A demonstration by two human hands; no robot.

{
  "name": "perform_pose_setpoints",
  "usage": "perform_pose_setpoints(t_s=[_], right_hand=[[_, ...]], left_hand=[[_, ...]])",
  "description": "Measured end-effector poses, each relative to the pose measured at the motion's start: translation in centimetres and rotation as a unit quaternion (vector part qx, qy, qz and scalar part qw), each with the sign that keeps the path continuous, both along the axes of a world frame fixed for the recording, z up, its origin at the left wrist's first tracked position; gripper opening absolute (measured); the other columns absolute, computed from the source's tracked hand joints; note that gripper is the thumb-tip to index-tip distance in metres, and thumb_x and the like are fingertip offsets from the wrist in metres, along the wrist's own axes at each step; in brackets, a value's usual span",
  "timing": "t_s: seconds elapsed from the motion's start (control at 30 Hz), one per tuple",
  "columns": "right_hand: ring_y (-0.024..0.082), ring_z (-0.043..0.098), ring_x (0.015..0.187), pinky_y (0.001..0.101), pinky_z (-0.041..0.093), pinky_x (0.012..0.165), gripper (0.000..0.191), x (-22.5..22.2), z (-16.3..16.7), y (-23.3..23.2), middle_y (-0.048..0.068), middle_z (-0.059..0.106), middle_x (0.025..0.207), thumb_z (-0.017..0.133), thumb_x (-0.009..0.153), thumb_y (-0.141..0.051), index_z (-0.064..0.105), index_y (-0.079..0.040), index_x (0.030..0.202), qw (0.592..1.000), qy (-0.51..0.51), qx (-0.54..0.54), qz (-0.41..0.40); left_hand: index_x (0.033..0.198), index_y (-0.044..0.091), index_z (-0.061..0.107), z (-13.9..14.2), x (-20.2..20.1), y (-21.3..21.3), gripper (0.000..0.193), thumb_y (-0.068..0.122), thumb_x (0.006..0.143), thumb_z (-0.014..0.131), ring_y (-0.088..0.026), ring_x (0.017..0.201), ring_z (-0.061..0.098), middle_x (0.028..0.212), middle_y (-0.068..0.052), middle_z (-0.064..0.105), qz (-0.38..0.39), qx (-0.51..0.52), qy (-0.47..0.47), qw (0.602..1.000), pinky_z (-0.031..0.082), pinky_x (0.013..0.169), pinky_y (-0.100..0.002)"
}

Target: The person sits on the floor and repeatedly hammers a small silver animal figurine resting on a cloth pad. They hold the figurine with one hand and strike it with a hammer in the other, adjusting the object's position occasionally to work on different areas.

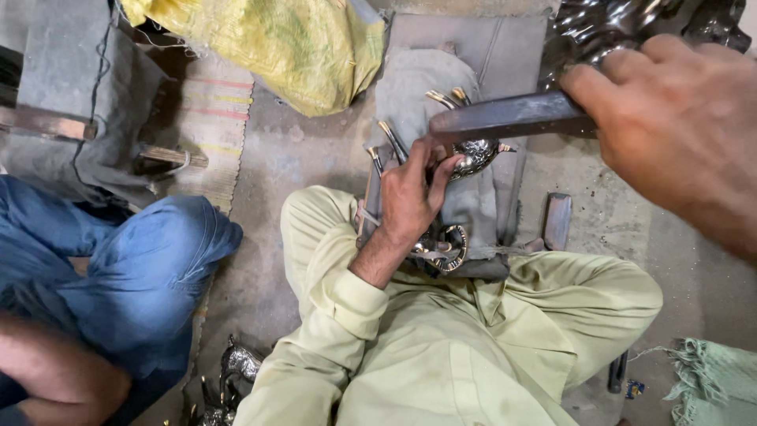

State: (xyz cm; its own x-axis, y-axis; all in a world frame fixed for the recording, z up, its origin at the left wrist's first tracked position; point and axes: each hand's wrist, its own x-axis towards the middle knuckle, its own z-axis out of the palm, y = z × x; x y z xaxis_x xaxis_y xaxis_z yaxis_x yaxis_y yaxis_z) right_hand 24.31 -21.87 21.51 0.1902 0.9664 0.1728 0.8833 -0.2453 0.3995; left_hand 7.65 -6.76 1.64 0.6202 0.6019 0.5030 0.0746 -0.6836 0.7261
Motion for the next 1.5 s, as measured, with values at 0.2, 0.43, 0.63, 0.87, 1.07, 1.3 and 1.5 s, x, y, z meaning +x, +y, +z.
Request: perform_pose_setpoints(t_s=[0.2,0.43,0.63,0.87,1.07,1.3,1.5], right_hand=[[0.02,0.071,0.085,0.0332,0.057,0.075,0.037,0.2,-0.4,-0.5,0.009,0.074,0.098,0.075,0.092,-0.024,0.07,-0.012,0.128,0.995,0.081,0.033,-0.047],[0.015,0.074,0.088,0.0298,0.057,0.072,0.031,1.7,-1.9,-1.2,-0.002,0.075,0.092,0.074,0.091,-0.03,0.07,-0.025,0.122,0.992,-0.008,-0.1,-0.081],[0.015,0.074,0.089,0.0303,0.057,0.072,0.046,2.3,-3.8,-2.4,-0.003,0.075,0.093,0.079,0.082,-0.032,0.069,-0.024,0.126,0.995,0.048,-0.057,-0.073],[0.021,0.069,0.09,0.0343,0.055,0.083,0.039,1.7,-3.2,-2.6,0.008,0.072,0.101,0.08,0.092,-0.018,0.07,-0.008,0.128,0.98,0.137,0.142,0.016],[0.018,0.068,0.092,0.0288,0.056,0.081,0.049,0.1,-1.3,-2.4,0.002,0.074,0.1,0.083,0.077,-0.022,0.074,-0.013,0.125,0.998,-0.008,0.062,-0.003],[0.02,0.067,0.083,0.0334,0.055,0.073,0.043,0.5,-2.4,-2.7,0.004,0.073,0.093,0.082,0.078,-0.018,0.073,-0.011,0.119,0.997,0.039,0.067,-0.02],[0.022,0.066,0.076,0.0353,0.053,0.075,0.035,1.9,-4.2,-3.0,0.008,0.07,0.091,0.08,0.091,-0.017,0.071,-0.006,0.123,0.988,0.113,0.087,-0.061]], left_hand=[[0.132,0.009,0.057,-0.3,0.0,-0.1,0.04,0.016,0.099,0.078,-0.021,0.075,0.077,0.09,-0.009,0.075,0.002,-0.017,-0.04,0.999,0.06,0.064,-0.033],[0.137,0.01,0.055,-0.6,-0.1,0.8,0.036,0.011,0.105,0.072,-0.017,0.091,0.079,0.102,-0.006,0.079,-0.036,-0.112,-0.104,0.988,0.064,0.075,-0.031],[0.127,0.007,0.059,0.4,-0.3,1.4,0.038,0.012,0.095,0.079,-0.026,0.095,0.079,0.104,-0.013,0.078,-0.088,0.013,-0.015,0.996,0.063,0.074,-0.034],[0.129,0.008,0.058,0.7,-0.2,1.0,0.036,0.012,0.098,0.077,-0.026,0.096,0.08,0.104,-0.012,0.078,-0.081,-0.003,-0.006,0.997,0.064,0.075,-0.035],[0.126,0.008,0.059,1.0,0.1,1.1,0.037,0.016,0.096,0.079,-0.029,0.09,0.079,0.1,-0.014,0.078,-0.064,0.014,0.018,0.998,0.062,0.071,-0.038],[0.13,0.009,0.059,1.2,0.0,1.2,0.037,0.016,0.098,0.077,-0.029,0.095,0.079,0.103,-0.014,0.078,-0.072,0.008,0.01,0.997,0.063,0.073,-0.037],[0.132,0.012,0.059,1.5,0.2,1.4,0.038,0.015,0.099,0.076,-0.028,0.095,0.079,0.102,-0.013,0.078,-0.089,0.011,0.013,0.996,0.064,0.075,-0.036]])
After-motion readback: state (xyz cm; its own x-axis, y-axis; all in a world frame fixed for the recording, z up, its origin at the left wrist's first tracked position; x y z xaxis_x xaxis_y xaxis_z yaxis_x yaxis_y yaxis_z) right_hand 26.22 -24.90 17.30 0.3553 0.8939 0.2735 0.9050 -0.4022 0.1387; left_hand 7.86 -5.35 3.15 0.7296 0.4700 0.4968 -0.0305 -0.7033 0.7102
